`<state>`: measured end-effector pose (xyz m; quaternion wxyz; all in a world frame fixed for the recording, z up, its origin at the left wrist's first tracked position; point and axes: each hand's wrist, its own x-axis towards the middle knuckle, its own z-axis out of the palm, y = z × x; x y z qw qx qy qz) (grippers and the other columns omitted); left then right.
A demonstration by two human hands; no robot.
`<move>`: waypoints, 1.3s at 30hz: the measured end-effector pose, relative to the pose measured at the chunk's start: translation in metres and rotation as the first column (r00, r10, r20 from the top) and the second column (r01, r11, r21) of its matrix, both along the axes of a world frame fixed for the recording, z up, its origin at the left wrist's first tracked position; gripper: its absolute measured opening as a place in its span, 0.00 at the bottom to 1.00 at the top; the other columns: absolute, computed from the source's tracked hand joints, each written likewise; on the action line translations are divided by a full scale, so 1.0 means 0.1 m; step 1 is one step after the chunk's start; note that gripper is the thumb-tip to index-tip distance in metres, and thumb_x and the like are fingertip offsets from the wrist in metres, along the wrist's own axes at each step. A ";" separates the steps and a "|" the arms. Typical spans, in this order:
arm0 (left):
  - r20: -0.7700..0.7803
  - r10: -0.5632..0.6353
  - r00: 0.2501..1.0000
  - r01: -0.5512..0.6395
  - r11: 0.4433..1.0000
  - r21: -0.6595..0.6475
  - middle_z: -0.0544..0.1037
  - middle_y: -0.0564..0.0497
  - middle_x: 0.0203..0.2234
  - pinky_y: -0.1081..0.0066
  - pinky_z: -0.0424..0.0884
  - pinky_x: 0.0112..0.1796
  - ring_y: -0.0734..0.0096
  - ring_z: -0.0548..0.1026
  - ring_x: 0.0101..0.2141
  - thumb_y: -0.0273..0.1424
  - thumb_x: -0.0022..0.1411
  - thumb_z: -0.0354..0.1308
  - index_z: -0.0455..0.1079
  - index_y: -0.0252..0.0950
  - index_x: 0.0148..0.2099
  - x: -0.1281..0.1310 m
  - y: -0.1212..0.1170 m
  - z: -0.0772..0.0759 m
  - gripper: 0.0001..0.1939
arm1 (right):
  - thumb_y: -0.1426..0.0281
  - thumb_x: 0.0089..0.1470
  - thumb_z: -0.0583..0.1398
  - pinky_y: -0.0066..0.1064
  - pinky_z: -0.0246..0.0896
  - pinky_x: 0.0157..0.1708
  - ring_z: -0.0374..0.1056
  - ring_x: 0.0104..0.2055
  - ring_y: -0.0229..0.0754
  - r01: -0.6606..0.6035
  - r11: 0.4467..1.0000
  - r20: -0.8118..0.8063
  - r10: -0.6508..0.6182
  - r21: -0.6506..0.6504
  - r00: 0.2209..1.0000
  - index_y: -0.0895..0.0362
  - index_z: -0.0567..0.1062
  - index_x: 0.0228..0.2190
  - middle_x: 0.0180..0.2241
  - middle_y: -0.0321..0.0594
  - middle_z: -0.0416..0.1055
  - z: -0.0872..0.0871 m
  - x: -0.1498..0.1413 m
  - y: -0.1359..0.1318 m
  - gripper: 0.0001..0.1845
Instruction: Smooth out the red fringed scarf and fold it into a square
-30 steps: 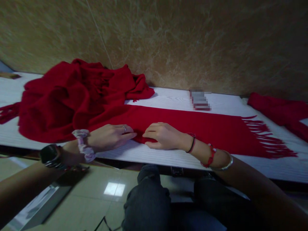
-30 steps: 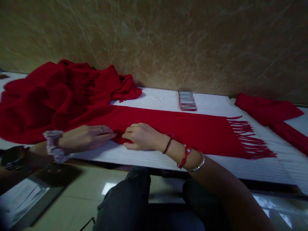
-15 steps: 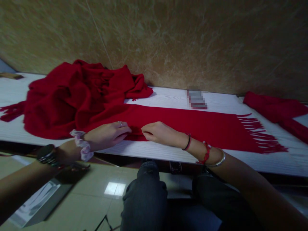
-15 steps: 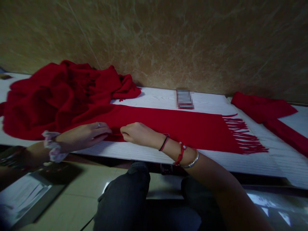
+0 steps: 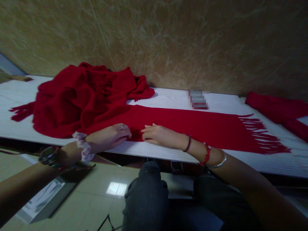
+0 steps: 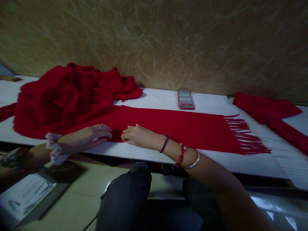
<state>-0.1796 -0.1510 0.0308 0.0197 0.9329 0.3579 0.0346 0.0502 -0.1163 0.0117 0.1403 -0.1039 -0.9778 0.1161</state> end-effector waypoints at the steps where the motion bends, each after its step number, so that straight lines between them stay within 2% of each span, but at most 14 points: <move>1: -0.011 -0.011 1.000 0.011 1.000 0.025 0.72 0.48 0.32 0.70 0.66 0.38 0.71 0.69 0.34 0.27 0.61 0.40 0.70 0.36 0.35 -0.01 0.00 0.00 0.16 | 0.73 0.57 0.50 0.40 0.53 0.49 0.63 0.42 0.38 -0.002 1.000 -0.005 0.002 -0.005 1.000 0.58 0.69 0.31 0.36 0.39 0.69 -0.01 0.00 0.00 0.08; 5: -0.059 -0.061 0.996 0.068 0.991 0.119 0.72 0.47 0.31 0.68 0.66 0.38 0.68 0.68 0.35 0.29 0.62 0.39 0.72 0.36 0.36 0.01 -0.02 0.07 0.18 | 0.74 0.57 0.50 0.39 0.54 0.48 0.63 0.42 0.38 0.008 1.000 -0.013 -0.009 -0.016 1.000 0.58 0.69 0.31 0.35 0.40 0.69 -0.02 0.01 0.01 0.09; 7: -0.059 -0.083 0.995 0.090 0.988 0.126 0.72 0.46 0.31 0.68 0.67 0.37 0.68 0.69 0.35 0.29 0.62 0.39 0.72 0.36 0.35 0.01 -0.03 0.08 0.18 | 0.74 0.57 0.49 0.38 0.54 0.47 0.63 0.43 0.39 0.012 1.000 -0.017 -0.012 -0.005 1.000 0.58 0.69 0.31 0.35 0.40 0.69 -0.03 0.02 0.01 0.09; 14: 0.028 -0.008 1.000 0.009 0.999 -0.037 0.72 0.48 0.35 0.71 0.67 0.41 0.72 0.68 0.37 0.28 0.61 0.40 0.71 0.37 0.37 -0.05 -0.06 -0.02 0.17 | 0.75 0.56 0.50 0.36 0.54 0.47 0.62 0.43 0.40 0.018 1.000 -0.005 -0.018 -0.003 1.000 0.59 0.69 0.30 0.34 0.40 0.69 0.00 0.02 0.00 0.08; 19: 0.032 0.006 0.999 -0.002 0.993 -0.114 0.72 0.48 0.34 0.72 0.66 0.39 0.72 0.69 0.36 0.32 0.62 0.41 0.71 0.35 0.37 0.00 -0.04 0.07 0.16 | 0.72 0.57 0.49 0.37 0.51 0.51 0.59 0.50 0.40 0.012 0.998 0.014 -0.012 -0.056 1.000 0.58 0.68 0.33 0.41 0.41 0.68 0.02 0.06 0.02 0.09; 22: -0.010 0.141 0.990 -0.142 0.984 -0.110 0.73 0.49 0.29 0.72 0.67 0.35 0.72 0.70 0.31 0.35 0.62 0.39 0.70 0.34 0.38 0.08 0.03 0.04 0.18 | 0.67 0.58 0.48 0.41 0.45 0.54 0.51 0.57 0.43 -0.015 0.996 0.068 0.021 -0.083 0.997 0.57 0.68 0.38 0.51 0.43 0.63 0.01 0.09 0.01 0.12; 23: -0.022 0.209 0.978 -0.209 0.976 -0.059 0.73 0.48 0.29 0.70 0.67 0.35 0.70 0.70 0.31 0.35 0.62 0.39 0.70 0.34 0.40 0.11 0.04 -0.01 0.19 | 0.65 0.59 0.47 0.42 0.43 0.55 0.47 0.59 0.44 -0.015 0.996 0.094 0.023 -0.084 0.995 0.57 0.67 0.40 0.53 0.43 0.60 0.01 0.11 0.00 0.13; 25: -0.036 0.315 0.948 -0.313 0.948 0.065 0.72 0.43 0.36 0.64 0.66 0.40 0.64 0.70 0.37 0.35 0.62 0.39 0.67 0.32 0.47 0.14 0.06 -0.14 0.21 | 0.64 0.59 0.46 0.44 0.39 0.57 0.42 0.61 0.46 -0.007 0.997 0.134 0.017 -0.071 0.991 0.56 0.66 0.44 0.56 0.42 0.56 0.01 0.13 -0.02 0.16; 27: -0.040 0.377 0.925 -0.369 0.920 0.131 0.66 0.39 0.48 0.55 0.60 0.46 0.54 0.64 0.48 0.35 0.62 0.37 0.62 0.32 0.54 0.15 0.05 -0.26 0.24 | 0.63 0.60 0.45 0.45 0.35 0.58 0.39 0.62 0.46 -0.013 0.999 0.156 0.019 -0.043 0.988 0.55 0.64 0.48 0.58 0.41 0.53 0.00 0.16 -0.04 0.19; 30: -0.116 0.455 0.883 -0.452 0.890 0.057 0.49 0.43 0.60 0.44 0.49 0.51 0.44 0.45 0.58 0.36 0.63 0.35 0.52 0.37 0.61 0.14 0.03 -0.32 0.26 | 0.61 0.60 0.43 0.49 0.29 0.58 0.36 0.62 0.47 -0.025 1.000 0.191 0.027 -0.013 0.981 0.53 0.58 0.54 0.60 0.41 0.50 -0.01 0.22 -0.07 0.23; 33: -0.225 0.499 0.837 -0.520 0.853 -0.045 0.41 0.48 0.62 0.42 0.46 0.51 0.43 0.39 0.59 0.38 0.63 0.35 0.44 0.41 0.63 0.14 0.02 -0.27 0.27 | 0.58 0.59 0.43 0.52 0.25 0.57 0.34 0.63 0.48 0.021 1.000 0.234 -0.015 -0.022 0.972 0.54 0.51 0.58 0.61 0.40 0.46 -0.01 0.29 -0.12 0.27; 36: -0.268 0.517 0.813 -0.549 0.834 -0.057 0.37 0.49 0.62 0.43 0.44 0.52 0.44 0.36 0.59 0.41 0.63 0.37 0.40 0.41 0.64 0.14 0.01 -0.22 0.29 | 0.58 0.59 0.43 0.53 0.23 0.57 0.32 0.63 0.47 0.044 0.998 0.267 -0.031 -0.044 0.963 0.50 0.51 0.58 0.61 0.36 0.45 0.03 0.35 -0.16 0.27; 39: -0.300 0.522 0.799 -0.567 0.819 -0.085 0.34 0.48 0.62 0.43 0.43 0.52 0.44 0.34 0.59 0.44 0.62 0.39 0.38 0.42 0.64 0.14 0.01 -0.19 0.31 | 0.57 0.59 0.41 0.52 0.25 0.58 0.33 0.63 0.45 0.049 0.994 0.250 -0.023 -0.097 0.968 0.48 0.49 0.58 0.61 0.34 0.44 0.11 0.39 -0.15 0.26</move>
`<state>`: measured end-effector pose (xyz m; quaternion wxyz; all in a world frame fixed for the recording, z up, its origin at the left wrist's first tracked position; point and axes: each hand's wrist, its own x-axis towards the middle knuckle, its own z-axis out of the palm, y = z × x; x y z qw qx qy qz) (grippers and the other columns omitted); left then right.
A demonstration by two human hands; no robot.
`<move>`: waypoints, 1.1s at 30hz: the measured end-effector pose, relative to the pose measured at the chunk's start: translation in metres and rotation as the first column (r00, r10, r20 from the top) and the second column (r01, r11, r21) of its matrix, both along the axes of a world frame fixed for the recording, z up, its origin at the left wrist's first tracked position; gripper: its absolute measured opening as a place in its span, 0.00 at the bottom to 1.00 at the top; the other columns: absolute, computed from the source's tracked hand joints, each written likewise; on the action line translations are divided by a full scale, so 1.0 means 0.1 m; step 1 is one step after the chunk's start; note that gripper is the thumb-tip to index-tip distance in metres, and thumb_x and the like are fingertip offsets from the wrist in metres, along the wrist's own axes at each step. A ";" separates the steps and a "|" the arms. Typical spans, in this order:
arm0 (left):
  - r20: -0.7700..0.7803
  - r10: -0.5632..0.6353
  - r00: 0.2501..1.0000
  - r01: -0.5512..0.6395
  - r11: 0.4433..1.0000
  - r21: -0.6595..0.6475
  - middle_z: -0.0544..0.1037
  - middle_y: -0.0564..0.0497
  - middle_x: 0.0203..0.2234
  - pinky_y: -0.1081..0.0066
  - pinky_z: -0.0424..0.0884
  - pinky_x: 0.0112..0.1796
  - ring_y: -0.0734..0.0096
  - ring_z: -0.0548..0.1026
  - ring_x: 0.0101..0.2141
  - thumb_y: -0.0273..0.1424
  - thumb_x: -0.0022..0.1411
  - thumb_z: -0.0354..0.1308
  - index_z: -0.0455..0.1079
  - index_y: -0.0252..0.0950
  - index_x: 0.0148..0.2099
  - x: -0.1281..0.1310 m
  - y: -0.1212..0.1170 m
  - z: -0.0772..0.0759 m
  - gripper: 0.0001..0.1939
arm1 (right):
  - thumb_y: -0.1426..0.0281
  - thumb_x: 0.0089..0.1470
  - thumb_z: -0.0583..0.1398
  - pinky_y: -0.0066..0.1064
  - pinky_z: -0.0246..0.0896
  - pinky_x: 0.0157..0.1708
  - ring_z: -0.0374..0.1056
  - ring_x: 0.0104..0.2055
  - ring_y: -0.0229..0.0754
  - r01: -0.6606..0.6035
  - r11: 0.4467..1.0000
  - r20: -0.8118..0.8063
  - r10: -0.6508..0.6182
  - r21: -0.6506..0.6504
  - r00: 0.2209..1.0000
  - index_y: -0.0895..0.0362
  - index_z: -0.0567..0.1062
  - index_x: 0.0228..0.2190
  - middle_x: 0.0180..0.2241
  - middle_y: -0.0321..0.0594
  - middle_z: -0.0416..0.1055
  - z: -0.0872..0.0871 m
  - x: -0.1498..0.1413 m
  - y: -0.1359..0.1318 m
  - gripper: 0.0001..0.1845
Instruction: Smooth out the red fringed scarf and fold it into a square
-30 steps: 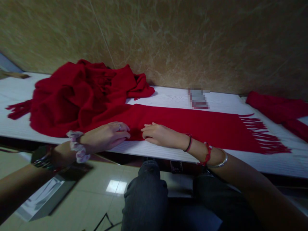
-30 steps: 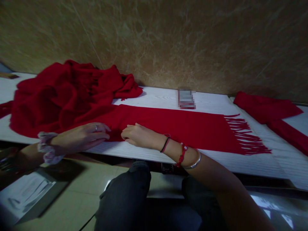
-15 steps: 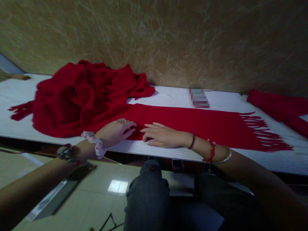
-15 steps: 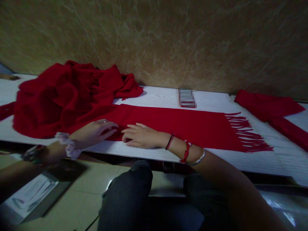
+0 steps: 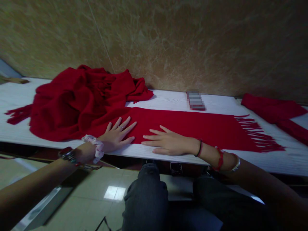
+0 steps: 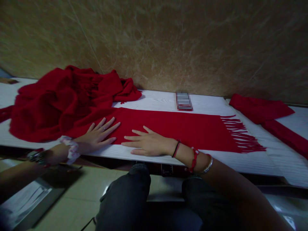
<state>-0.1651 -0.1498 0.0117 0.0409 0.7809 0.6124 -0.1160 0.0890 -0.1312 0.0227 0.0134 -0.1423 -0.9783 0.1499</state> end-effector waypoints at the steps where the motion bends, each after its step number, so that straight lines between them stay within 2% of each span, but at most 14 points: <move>1: 0.000 0.006 1.000 -0.006 1.000 -0.014 0.34 0.47 0.62 0.43 0.43 0.52 0.44 0.34 0.59 0.45 0.61 0.40 0.37 0.42 0.64 0.00 0.01 0.01 0.33 | 0.57 0.59 0.41 0.51 0.27 0.58 0.33 0.63 0.44 0.035 0.999 -0.021 -0.035 -0.009 0.999 0.48 0.48 0.58 0.61 0.34 0.44 0.02 0.00 0.02 0.27; 3: 0.001 0.002 1.000 -0.002 1.000 -0.005 0.34 0.46 0.62 0.42 0.42 0.52 0.43 0.34 0.59 0.48 0.58 0.43 0.36 0.42 0.64 0.02 0.07 0.05 0.36 | 0.57 0.59 0.41 0.52 0.30 0.57 0.33 0.63 0.45 0.179 0.984 -0.060 -0.178 0.007 0.982 0.50 0.48 0.59 0.62 0.36 0.42 0.04 0.00 0.07 0.28; 5: 0.008 -0.022 1.000 0.021 0.998 0.058 0.34 0.46 0.62 0.43 0.42 0.52 0.45 0.34 0.59 0.49 0.58 0.44 0.36 0.42 0.64 0.07 0.17 0.08 0.37 | 0.56 0.58 0.43 0.55 0.31 0.56 0.32 0.63 0.49 0.348 0.936 -0.058 -0.345 0.052 0.937 0.52 0.49 0.58 0.62 0.40 0.40 0.02 -0.01 0.13 0.29; 8: 0.043 -0.069 0.997 0.061 0.986 0.158 0.37 0.50 0.62 0.46 0.43 0.54 0.52 0.36 0.60 0.44 0.63 0.37 0.38 0.42 0.64 0.22 0.33 0.08 0.29 | 0.54 0.56 0.44 0.59 0.30 0.55 0.33 0.62 0.54 0.454 0.884 -0.004 -0.456 0.116 0.890 0.55 0.51 0.58 0.62 0.43 0.41 -0.09 -0.02 0.18 0.32; 10: 0.058 -0.106 0.993 0.096 0.983 0.156 0.40 0.52 0.62 0.48 0.44 0.54 0.55 0.37 0.60 0.41 0.64 0.34 0.40 0.43 0.64 0.32 0.40 0.04 0.27 | 0.54 0.56 0.43 0.59 0.30 0.55 0.34 0.62 0.53 0.456 0.878 0.003 -0.461 0.148 0.887 0.55 0.52 0.58 0.61 0.43 0.42 -0.16 -0.03 0.19 0.32; 13: 0.052 -0.114 0.992 0.106 0.984 0.140 0.43 0.52 0.62 0.49 0.45 0.54 0.55 0.40 0.60 0.42 0.64 0.35 0.42 0.43 0.63 0.37 0.42 -0.05 0.27 | 0.53 0.56 0.43 0.56 0.29 0.56 0.35 0.62 0.52 0.454 0.874 -0.013 -0.459 0.176 0.889 0.56 0.52 0.58 0.61 0.43 0.43 -0.20 -0.02 0.18 0.32; 19: 0.041 -0.021 0.999 0.014 0.986 0.167 0.43 0.48 0.62 0.53 0.48 0.54 0.56 0.43 0.60 0.44 0.62 0.36 0.43 0.38 0.64 0.09 0.32 -0.07 0.31 | 0.51 0.54 0.44 0.54 0.28 0.57 0.35 0.62 0.52 0.453 0.878 -0.015 -0.457 0.156 0.889 0.58 0.51 0.58 0.61 0.43 0.42 -0.17 -0.01 0.17 0.36; 25: 0.055 0.051 0.997 -0.060 0.983 0.175 0.45 0.45 0.61 0.50 0.49 0.53 0.50 0.47 0.59 0.47 0.60 0.35 0.44 0.37 0.63 -0.14 0.27 -0.12 0.33 | 0.48 0.52 0.44 0.53 0.27 0.57 0.35 0.62 0.52 0.460 0.881 -0.020 -0.461 0.113 0.887 0.61 0.50 0.58 0.61 0.44 0.41 -0.18 -0.01 0.18 0.40; 28: 0.092 0.022 0.995 -0.044 0.969 0.244 0.45 0.41 0.61 0.52 0.51 0.53 0.50 0.47 0.58 0.46 0.61 0.33 0.46 0.32 0.63 -0.02 0.33 -0.12 0.33 | 0.48 0.51 0.45 0.54 0.27 0.57 0.35 0.62 0.52 0.460 0.882 -0.033 -0.459 0.103 0.888 0.61 0.50 0.58 0.61 0.44 0.42 -0.18 -0.01 0.18 0.41; 31: 0.140 -0.141 0.980 0.082 0.928 0.363 0.44 0.40 0.61 0.58 0.50 0.55 0.57 0.45 0.59 0.41 0.62 0.32 0.46 0.27 0.62 0.25 0.45 -0.08 0.31 | 0.48 0.51 0.45 0.54 0.28 0.57 0.35 0.62 0.52 0.466 0.878 -0.046 -0.464 0.105 0.885 0.62 0.50 0.58 0.61 0.45 0.43 -0.18 -0.01 0.17 0.41; 33: 0.142 -0.201 0.969 0.144 0.932 0.334 0.45 0.43 0.61 0.59 0.48 0.55 0.59 0.44 0.60 0.39 0.63 0.31 0.48 0.29 0.62 0.41 0.55 -0.06 0.29 | 0.48 0.51 0.45 0.54 0.28 0.57 0.36 0.62 0.52 0.473 0.874 -0.049 -0.471 0.110 0.881 0.63 0.50 0.58 0.61 0.46 0.43 -0.17 -0.01 0.17 0.41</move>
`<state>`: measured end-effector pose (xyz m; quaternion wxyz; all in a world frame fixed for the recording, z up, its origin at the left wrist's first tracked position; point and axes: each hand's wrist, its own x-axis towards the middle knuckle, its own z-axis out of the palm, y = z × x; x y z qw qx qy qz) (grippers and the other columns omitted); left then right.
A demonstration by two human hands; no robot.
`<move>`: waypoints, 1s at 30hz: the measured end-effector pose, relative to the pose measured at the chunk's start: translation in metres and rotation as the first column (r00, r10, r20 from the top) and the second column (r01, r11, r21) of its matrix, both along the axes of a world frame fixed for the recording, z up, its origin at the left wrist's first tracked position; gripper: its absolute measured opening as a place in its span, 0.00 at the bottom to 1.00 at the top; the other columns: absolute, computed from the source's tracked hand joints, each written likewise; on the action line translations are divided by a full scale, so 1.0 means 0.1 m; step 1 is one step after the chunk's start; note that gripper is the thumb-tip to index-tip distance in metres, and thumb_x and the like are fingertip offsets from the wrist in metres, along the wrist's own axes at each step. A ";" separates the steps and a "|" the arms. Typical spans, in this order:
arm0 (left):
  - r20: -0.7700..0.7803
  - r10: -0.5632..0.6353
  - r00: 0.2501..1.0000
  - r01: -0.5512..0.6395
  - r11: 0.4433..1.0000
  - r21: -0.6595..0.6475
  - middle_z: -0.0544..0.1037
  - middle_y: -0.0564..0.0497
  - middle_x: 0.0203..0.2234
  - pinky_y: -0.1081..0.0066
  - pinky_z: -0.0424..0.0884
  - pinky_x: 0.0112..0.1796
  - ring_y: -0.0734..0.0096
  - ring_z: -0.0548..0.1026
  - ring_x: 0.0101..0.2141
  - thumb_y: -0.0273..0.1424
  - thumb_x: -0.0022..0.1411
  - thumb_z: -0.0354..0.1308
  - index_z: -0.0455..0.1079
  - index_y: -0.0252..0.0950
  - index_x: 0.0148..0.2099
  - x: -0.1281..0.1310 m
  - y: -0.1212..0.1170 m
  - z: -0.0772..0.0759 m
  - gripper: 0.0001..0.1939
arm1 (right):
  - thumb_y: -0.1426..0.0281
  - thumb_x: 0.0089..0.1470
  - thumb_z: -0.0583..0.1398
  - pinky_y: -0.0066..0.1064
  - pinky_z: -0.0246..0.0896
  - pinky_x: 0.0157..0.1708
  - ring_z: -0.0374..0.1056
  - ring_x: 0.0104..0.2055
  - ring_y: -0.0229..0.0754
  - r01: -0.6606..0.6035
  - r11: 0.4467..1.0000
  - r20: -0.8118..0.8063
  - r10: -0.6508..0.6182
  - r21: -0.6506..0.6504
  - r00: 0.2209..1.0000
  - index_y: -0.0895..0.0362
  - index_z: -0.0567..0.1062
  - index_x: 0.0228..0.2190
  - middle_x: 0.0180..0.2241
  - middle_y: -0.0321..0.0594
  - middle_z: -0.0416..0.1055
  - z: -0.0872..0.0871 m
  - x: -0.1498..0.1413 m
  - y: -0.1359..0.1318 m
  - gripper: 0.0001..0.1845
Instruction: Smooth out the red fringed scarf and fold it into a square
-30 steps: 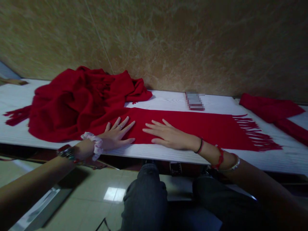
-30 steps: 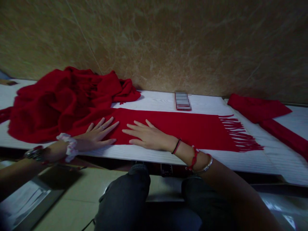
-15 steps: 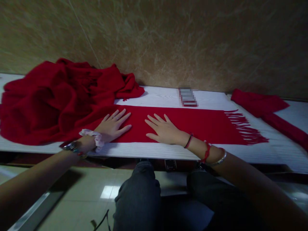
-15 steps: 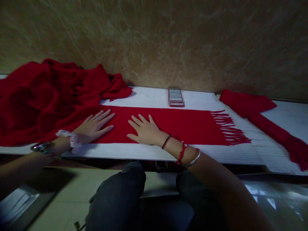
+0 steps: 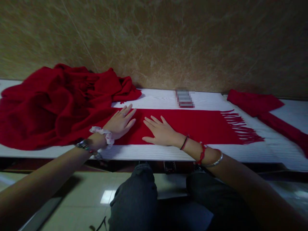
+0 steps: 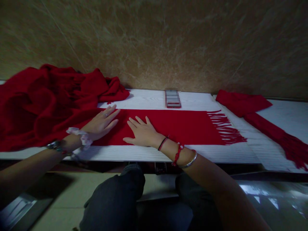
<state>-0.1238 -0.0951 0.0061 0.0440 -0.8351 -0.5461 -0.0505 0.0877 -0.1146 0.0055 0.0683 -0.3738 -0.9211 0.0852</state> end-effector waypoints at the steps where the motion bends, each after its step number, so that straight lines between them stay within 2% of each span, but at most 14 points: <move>1: -0.010 -0.003 1.000 0.003 0.999 -0.048 0.46 0.44 0.61 0.59 0.48 0.55 0.59 0.44 0.60 0.38 0.63 0.31 0.49 0.30 0.61 0.05 0.05 0.00 0.28 | 0.48 0.51 0.45 0.54 0.29 0.57 0.36 0.62 0.51 0.003 1.000 0.001 -0.003 0.002 1.000 0.63 0.50 0.58 0.61 0.46 0.44 0.00 0.00 0.00 0.41; 4: -0.035 0.066 0.997 -0.071 0.987 -0.142 0.48 0.45 0.60 0.56 0.49 0.55 0.58 0.47 0.59 0.38 0.63 0.31 0.49 0.33 0.62 0.02 0.16 -0.04 0.28 | 0.48 0.51 0.45 0.53 0.29 0.58 0.36 0.62 0.51 0.007 1.000 0.009 -0.007 0.000 1.000 0.62 0.50 0.58 0.61 0.45 0.43 0.01 0.00 -0.01 0.41; 8: -0.036 0.185 0.982 -0.188 0.978 -0.090 0.49 0.42 0.60 0.57 0.50 0.54 0.56 0.48 0.59 0.41 0.63 0.32 0.48 0.31 0.62 -0.32 0.22 -0.15 0.30 | 0.48 0.51 0.45 0.53 0.28 0.57 0.35 0.62 0.51 -0.002 1.000 0.010 0.002 0.000 1.000 0.61 0.50 0.58 0.61 0.44 0.42 0.00 0.00 -0.01 0.40; 12: -0.044 0.184 0.982 -0.187 0.980 -0.071 0.50 0.37 0.59 0.61 0.48 0.55 0.56 0.47 0.59 0.40 0.63 0.32 0.48 0.23 0.61 -0.55 0.22 -0.18 0.31 | 0.48 0.52 0.44 0.53 0.29 0.57 0.36 0.62 0.51 -0.002 1.000 -0.001 0.002 0.007 1.000 0.61 0.51 0.58 0.61 0.45 0.43 -0.02 0.01 0.00 0.40; 15: -0.057 0.128 0.990 -0.131 0.991 -0.042 0.51 0.35 0.59 0.61 0.49 0.55 0.56 0.48 0.59 0.37 0.62 0.31 0.50 0.20 0.60 -0.46 0.18 -0.12 0.31 | 0.47 0.51 0.44 0.54 0.29 0.57 0.36 0.62 0.51 -0.011 1.000 -0.001 0.011 -0.011 1.000 0.62 0.51 0.58 0.61 0.46 0.43 0.00 0.01 0.01 0.41; 19: -0.039 0.006 0.999 -0.006 1.000 0.008 0.49 0.39 0.60 0.62 0.49 0.55 0.60 0.47 0.59 0.38 0.62 0.32 0.51 0.26 0.60 -0.19 0.10 -0.04 0.29 | 0.46 0.50 0.44 0.55 0.30 0.57 0.35 0.62 0.52 0.030 0.999 -0.037 -0.031 -0.016 0.999 0.63 0.49 0.58 0.61 0.47 0.41 0.07 -0.02 0.05 0.43; 24: -0.063 0.064 0.996 -0.070 0.993 -0.098 0.48 0.44 0.60 0.59 0.49 0.55 0.58 0.46 0.59 0.41 0.63 0.34 0.49 0.32 0.62 -0.04 0.03 -0.10 0.29 | 0.46 0.51 0.43 0.56 0.30 0.56 0.36 0.62 0.53 0.102 0.995 0.000 -0.102 0.012 0.995 0.62 0.51 0.58 0.61 0.47 0.43 0.05 0.02 0.08 0.42; 27: -0.072 0.045 0.996 -0.051 0.994 -0.092 0.48 0.45 0.61 0.60 0.49 0.55 0.58 0.46 0.59 0.41 0.63 0.32 0.48 0.33 0.62 -0.08 0.04 -0.14 0.29 | 0.47 0.52 0.43 0.55 0.32 0.57 0.36 0.62 0.51 0.099 0.995 0.028 -0.099 0.012 0.995 0.60 0.50 0.58 0.61 0.45 0.42 0.00 0.18 0.06 0.40; 30: -0.071 0.033 0.997 -0.039 0.996 -0.084 0.48 0.46 0.61 0.60 0.49 0.55 0.58 0.46 0.59 0.42 0.63 0.32 0.47 0.34 0.63 -0.12 0.06 -0.14 0.29 | 0.49 0.53 0.44 0.53 0.32 0.57 0.36 0.62 0.51 0.147 0.989 0.043 -0.147 0.024 0.988 0.59 0.50 0.58 0.61 0.45 0.43 -0.02 0.48 0.04 0.38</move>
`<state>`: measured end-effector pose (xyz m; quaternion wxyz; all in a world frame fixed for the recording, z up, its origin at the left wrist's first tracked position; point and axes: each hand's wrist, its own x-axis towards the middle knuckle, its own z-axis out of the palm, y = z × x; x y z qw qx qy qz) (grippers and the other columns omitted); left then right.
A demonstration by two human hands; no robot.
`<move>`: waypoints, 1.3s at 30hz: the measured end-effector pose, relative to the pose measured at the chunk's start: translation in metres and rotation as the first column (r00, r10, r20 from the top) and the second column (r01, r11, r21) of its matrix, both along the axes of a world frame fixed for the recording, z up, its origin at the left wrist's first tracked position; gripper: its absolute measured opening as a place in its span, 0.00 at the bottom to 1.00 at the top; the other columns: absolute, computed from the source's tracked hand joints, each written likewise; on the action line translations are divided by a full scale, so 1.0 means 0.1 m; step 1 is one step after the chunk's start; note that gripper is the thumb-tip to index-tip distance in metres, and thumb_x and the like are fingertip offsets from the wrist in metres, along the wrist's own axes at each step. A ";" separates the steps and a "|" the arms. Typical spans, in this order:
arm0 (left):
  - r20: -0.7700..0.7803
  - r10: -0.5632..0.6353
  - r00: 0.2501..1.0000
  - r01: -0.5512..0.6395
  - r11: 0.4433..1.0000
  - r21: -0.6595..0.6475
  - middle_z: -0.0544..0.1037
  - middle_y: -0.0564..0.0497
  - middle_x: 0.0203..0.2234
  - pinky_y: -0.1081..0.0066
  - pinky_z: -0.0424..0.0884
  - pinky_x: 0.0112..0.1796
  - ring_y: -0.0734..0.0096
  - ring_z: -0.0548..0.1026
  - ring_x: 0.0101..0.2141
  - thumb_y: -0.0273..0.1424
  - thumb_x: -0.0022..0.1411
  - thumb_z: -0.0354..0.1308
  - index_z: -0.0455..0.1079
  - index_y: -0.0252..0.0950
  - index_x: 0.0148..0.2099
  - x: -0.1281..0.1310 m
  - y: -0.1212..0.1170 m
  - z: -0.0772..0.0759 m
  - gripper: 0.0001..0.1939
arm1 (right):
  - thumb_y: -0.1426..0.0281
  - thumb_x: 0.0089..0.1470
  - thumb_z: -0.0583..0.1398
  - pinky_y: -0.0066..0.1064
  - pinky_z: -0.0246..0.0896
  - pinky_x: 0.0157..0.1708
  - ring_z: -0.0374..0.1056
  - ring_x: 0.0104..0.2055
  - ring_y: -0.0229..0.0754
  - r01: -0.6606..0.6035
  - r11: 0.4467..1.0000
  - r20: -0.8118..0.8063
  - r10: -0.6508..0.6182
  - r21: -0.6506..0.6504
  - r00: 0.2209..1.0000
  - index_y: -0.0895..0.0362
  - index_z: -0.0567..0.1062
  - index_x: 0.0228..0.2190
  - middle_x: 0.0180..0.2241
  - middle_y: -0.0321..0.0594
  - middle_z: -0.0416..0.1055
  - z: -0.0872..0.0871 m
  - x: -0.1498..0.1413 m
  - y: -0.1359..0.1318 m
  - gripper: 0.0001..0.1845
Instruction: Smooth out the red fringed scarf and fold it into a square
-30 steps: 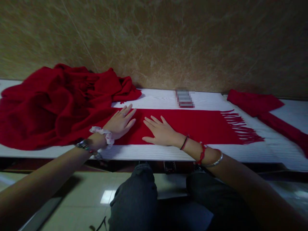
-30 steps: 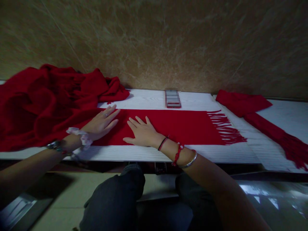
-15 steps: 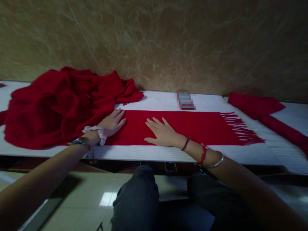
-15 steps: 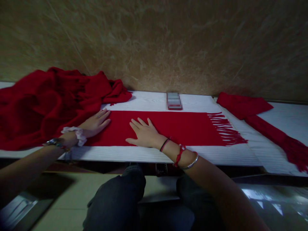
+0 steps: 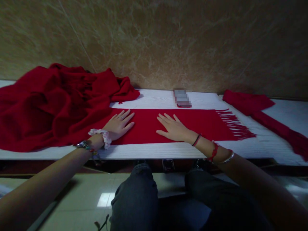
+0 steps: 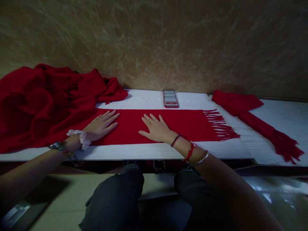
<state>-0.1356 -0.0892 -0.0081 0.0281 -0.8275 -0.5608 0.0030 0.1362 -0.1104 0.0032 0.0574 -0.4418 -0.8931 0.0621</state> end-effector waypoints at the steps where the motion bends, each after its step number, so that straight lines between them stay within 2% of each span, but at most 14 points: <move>1: -0.001 0.000 1.000 0.000 1.000 -0.003 0.48 0.46 0.61 0.59 0.49 0.55 0.58 0.46 0.59 0.42 0.63 0.32 0.47 0.34 0.63 0.00 0.00 0.01 0.30 | 0.50 0.54 0.44 0.53 0.33 0.57 0.37 0.62 0.51 0.031 1.000 0.007 -0.031 0.000 0.999 0.59 0.50 0.58 0.61 0.45 0.43 0.00 0.11 -0.01 0.37; 4: -0.017 0.036 0.999 -0.037 0.999 -0.031 0.48 0.44 0.61 0.56 0.49 0.54 0.55 0.45 0.59 0.41 0.63 0.32 0.48 0.33 0.62 0.09 -0.04 0.08 0.29 | 0.51 0.54 0.45 0.52 0.36 0.57 0.37 0.62 0.52 0.125 0.992 0.025 -0.125 -0.009 0.992 0.60 0.51 0.58 0.61 0.47 0.43 0.03 0.37 -0.03 0.36; 6: -0.025 0.051 0.998 -0.051 0.998 -0.021 0.47 0.43 0.61 0.52 0.48 0.54 0.52 0.44 0.59 0.39 0.63 0.33 0.49 0.33 0.62 0.20 -0.08 0.13 0.28 | 0.52 0.54 0.45 0.52 0.37 0.57 0.37 0.62 0.52 0.150 0.989 0.019 -0.149 -0.006 0.989 0.63 0.51 0.58 0.61 0.49 0.43 0.07 0.39 -0.06 0.37; 10: 0.005 -0.003 1.000 0.003 0.999 -0.034 0.44 0.44 0.61 0.53 0.47 0.54 0.56 0.42 0.60 0.38 0.63 0.32 0.47 0.33 0.62 0.36 -0.15 0.14 0.28 | 0.51 0.53 0.45 0.52 0.35 0.57 0.36 0.62 0.53 0.089 0.995 -0.042 -0.086 0.049 0.995 0.66 0.50 0.58 0.61 0.51 0.43 0.13 0.04 -0.12 0.39; 13: 0.014 -0.042 0.999 0.042 0.996 -0.074 0.43 0.44 0.62 0.55 0.47 0.55 0.57 0.42 0.60 0.44 0.62 0.33 0.45 0.32 0.63 0.30 -0.19 0.10 0.32 | 0.48 0.52 0.44 0.55 0.33 0.56 0.36 0.62 0.55 0.035 0.999 -0.060 -0.032 0.037 0.998 0.66 0.51 0.57 0.61 0.51 0.43 0.09 -0.29 -0.18 0.42; 15: -0.005 -0.100 0.995 0.099 0.993 -0.070 0.42 0.45 0.62 0.56 0.46 0.55 0.58 0.42 0.60 0.47 0.60 0.36 0.43 0.32 0.63 0.21 -0.24 0.08 0.34 | 0.47 0.51 0.44 0.56 0.32 0.56 0.36 0.62 0.56 0.027 1.000 -0.060 -0.026 0.014 0.998 0.66 0.52 0.57 0.61 0.52 0.43 0.05 -0.41 -0.21 0.43; 21: -0.063 -0.179 0.982 0.171 0.979 -0.112 0.41 0.44 0.61 0.57 0.42 0.56 0.56 0.40 0.60 0.54 0.53 0.42 0.42 0.31 0.63 0.09 -0.36 0.12 0.44 | 0.45 0.48 0.44 0.55 0.29 0.57 0.34 0.62 0.56 0.031 0.999 -0.049 -0.033 -0.036 0.998 0.66 0.50 0.58 0.61 0.51 0.41 -0.01 -0.39 -0.23 0.46; 25: -0.062 -0.193 0.979 0.181 0.971 -0.156 0.39 0.42 0.61 0.56 0.39 0.56 0.55 0.37 0.60 0.56 0.51 0.43 0.41 0.29 0.64 0.10 -0.34 0.16 0.47 | 0.43 0.46 0.46 0.55 0.28 0.57 0.32 0.62 0.56 0.010 0.993 -0.035 -0.014 -0.121 0.999 0.67 0.48 0.58 0.61 0.51 0.38 0.08 -0.37 -0.20 0.49; 28: -0.038 -0.206 0.978 0.192 0.952 -0.237 0.37 0.41 0.61 0.55 0.40 0.56 0.54 0.36 0.60 0.57 0.49 0.44 0.38 0.29 0.64 0.09 -0.30 0.22 0.50 | 0.44 0.46 0.46 0.55 0.31 0.56 0.33 0.62 0.56 0.021 0.980 -0.048 -0.031 -0.197 0.998 0.66 0.48 0.58 0.61 0.52 0.39 0.17 -0.41 -0.16 0.49; 30: 0.002 -0.183 0.983 0.177 0.949 -0.261 0.37 0.42 0.61 0.55 0.42 0.56 0.55 0.37 0.60 0.56 0.52 0.41 0.37 0.30 0.64 0.09 -0.27 0.25 0.47 | 0.45 0.48 0.46 0.55 0.33 0.56 0.35 0.62 0.57 0.051 0.984 -0.071 -0.064 -0.173 0.995 0.67 0.48 0.58 0.61 0.54 0.41 0.20 -0.48 -0.14 0.48; 34: 0.011 -0.125 0.992 0.126 0.982 -0.139 0.41 0.45 0.62 0.55 0.42 0.56 0.59 0.39 0.60 0.49 0.59 0.35 0.39 0.31 0.64 0.13 -0.23 0.22 0.38 | 0.47 0.48 0.47 0.56 0.30 0.56 0.34 0.62 0.56 0.059 0.996 -0.080 -0.064 -0.066 0.995 0.69 0.50 0.57 0.61 0.55 0.42 0.15 -0.60 -0.16 0.46; 39: -0.070 -0.165 0.984 0.161 0.985 -0.064 0.43 0.47 0.61 0.55 0.43 0.56 0.59 0.41 0.60 0.48 0.60 0.35 0.43 0.33 0.63 0.13 -0.24 0.09 0.35 | 0.43 0.45 0.46 0.57 0.25 0.56 0.31 0.62 0.56 0.054 0.993 -0.070 -0.061 -0.106 0.996 0.68 0.49 0.58 0.61 0.53 0.38 0.05 -0.63 -0.20 0.50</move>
